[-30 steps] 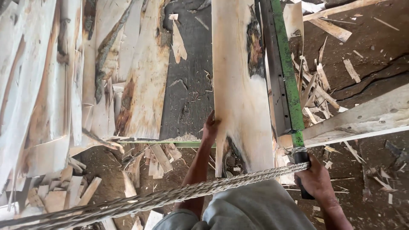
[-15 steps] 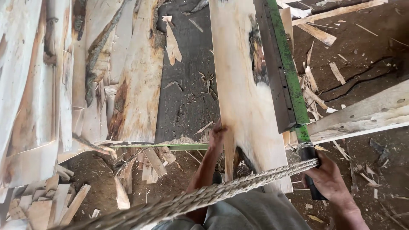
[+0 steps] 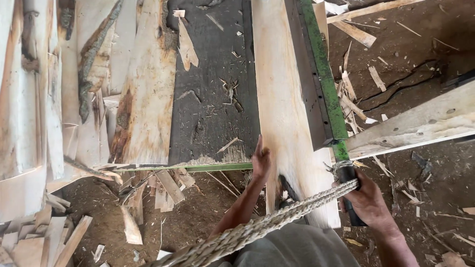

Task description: The person is using a manual lever-action cutter to slice thin strips of wood in a workshop.

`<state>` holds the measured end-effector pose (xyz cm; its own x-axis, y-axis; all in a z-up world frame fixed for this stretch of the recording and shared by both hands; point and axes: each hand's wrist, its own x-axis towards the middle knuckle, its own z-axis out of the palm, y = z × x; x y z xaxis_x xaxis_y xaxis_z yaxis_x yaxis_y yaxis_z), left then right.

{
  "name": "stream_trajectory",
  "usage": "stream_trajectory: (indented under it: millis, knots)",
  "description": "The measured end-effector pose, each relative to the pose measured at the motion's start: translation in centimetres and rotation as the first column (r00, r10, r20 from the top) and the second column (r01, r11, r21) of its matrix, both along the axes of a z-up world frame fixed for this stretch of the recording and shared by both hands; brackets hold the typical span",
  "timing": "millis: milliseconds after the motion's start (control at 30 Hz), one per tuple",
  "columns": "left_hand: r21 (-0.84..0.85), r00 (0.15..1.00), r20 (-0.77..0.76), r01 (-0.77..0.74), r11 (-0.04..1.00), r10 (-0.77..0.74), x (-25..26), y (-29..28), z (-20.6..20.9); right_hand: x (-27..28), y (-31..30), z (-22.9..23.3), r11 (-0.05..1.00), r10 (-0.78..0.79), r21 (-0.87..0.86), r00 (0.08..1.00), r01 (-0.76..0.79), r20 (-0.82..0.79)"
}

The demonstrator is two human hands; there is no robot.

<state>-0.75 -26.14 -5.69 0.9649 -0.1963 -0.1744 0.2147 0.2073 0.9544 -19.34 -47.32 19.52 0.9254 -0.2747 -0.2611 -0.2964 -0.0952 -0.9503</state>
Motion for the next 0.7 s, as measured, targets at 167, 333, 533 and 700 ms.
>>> stream_trajectory:
  millis: [167,333,533,700]
  knots:
    - [0.626,0.983,0.149,-0.008,0.780,-0.110,4.8,-3.6,-0.9,1.5,1.4,3.5,0.997,-0.018,-0.069,0.888,-0.015,-0.460]
    - [0.699,0.990,-0.058,0.132,0.703,-0.128,7.9,-7.1,2.0,1.5,1.8,3.6,0.994,-0.063,-0.110,0.871,0.010,-0.487]
    - [0.625,0.997,0.032,0.030,0.780,-0.064,11.4,-10.2,-0.6,0.9,1.4,1.0,0.986,-0.099,-0.164,0.876,0.023,-0.472]
    - [0.558,0.989,-0.146,0.102,0.823,-0.024,11.8,-10.8,2.1,0.7,1.4,-2.5,0.968,-0.103,-0.249,0.880,-0.018,-0.464]
